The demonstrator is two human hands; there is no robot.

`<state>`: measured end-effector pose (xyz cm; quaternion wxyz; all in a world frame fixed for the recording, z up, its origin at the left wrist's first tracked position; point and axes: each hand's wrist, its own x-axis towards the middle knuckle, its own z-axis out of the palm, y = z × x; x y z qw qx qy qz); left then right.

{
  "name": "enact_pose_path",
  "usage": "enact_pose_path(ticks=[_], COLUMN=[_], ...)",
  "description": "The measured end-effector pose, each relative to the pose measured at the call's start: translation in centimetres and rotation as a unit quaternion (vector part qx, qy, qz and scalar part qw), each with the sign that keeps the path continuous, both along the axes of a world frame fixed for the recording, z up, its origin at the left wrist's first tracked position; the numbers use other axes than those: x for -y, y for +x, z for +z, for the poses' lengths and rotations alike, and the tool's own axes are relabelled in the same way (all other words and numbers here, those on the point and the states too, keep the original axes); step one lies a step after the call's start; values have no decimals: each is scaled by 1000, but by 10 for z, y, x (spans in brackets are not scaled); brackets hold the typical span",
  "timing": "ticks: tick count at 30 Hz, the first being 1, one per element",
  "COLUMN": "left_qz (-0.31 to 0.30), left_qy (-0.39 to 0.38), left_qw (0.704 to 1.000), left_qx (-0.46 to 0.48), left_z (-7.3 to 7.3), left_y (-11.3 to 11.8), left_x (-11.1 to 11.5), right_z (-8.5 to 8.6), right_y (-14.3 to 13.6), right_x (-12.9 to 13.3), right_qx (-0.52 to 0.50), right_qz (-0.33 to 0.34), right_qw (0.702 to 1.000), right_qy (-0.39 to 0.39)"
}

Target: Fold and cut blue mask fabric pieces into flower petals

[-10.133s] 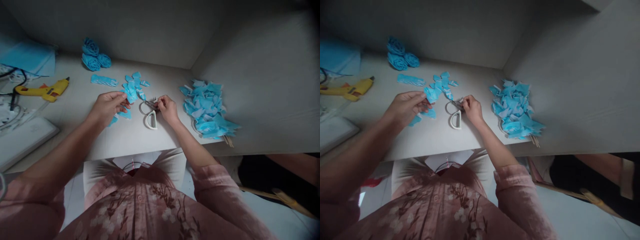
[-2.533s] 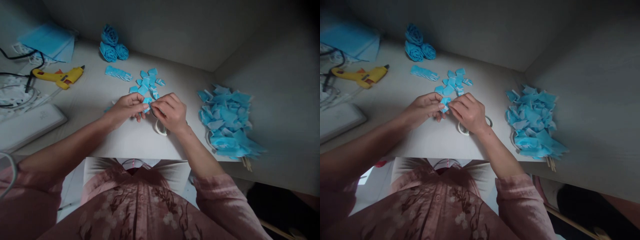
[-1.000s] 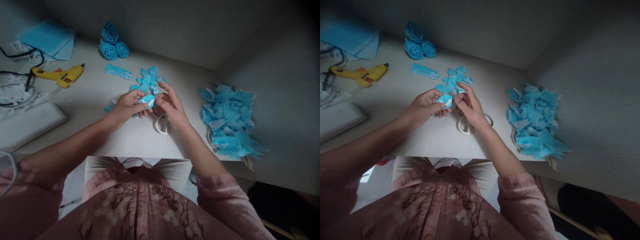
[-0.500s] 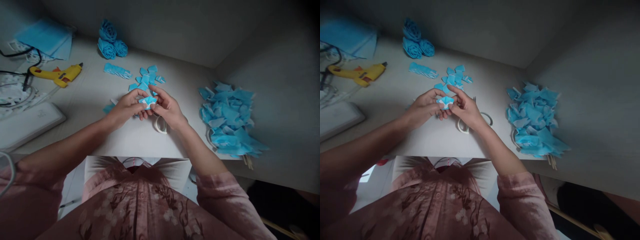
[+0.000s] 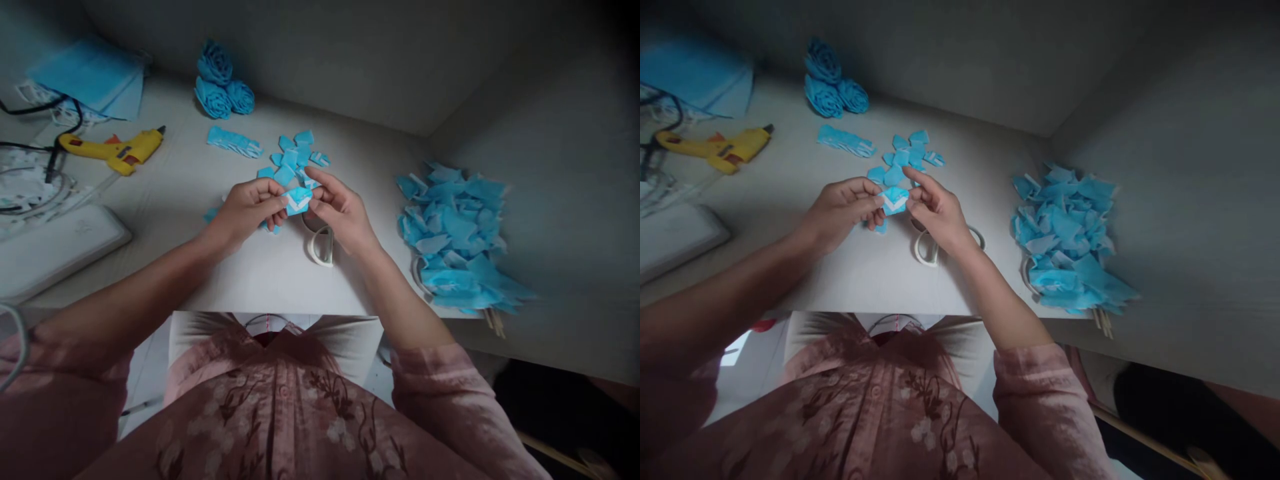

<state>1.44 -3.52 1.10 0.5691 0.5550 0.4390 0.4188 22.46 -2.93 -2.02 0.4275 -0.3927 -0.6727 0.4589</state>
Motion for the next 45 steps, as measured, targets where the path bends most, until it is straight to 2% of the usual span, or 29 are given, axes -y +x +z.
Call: enact_pose_path(ticks=[7, 14, 19, 28, 37, 45], left_qz=[8, -20, -2, 0, -15, -2], left_qy=[-14, -3, -8, 56, 57, 32], left_qw=[1000, 999, 1000, 998, 998, 998], left_qx=[25, 42, 28, -40, -20, -58], left_z=[0, -4, -1, -5, -7, 1], left_y=[1, 1, 0, -1, 1, 0], left_x=[1, 0, 0, -1, 1, 2], right_z=[9, 3, -1, 3, 0, 1], right_y=[-1, -5, -5, -6, -10, -10], right_x=[4, 5, 4, 5, 5, 4], right_qx=[-11, -18, -18, 29, 32, 27], right_qz=[-48, 5, -9, -12, -4, -19], right_qw=[999, 1000, 1000, 999, 999, 999], right_qy=[-7, 0, 5, 19, 26, 1])
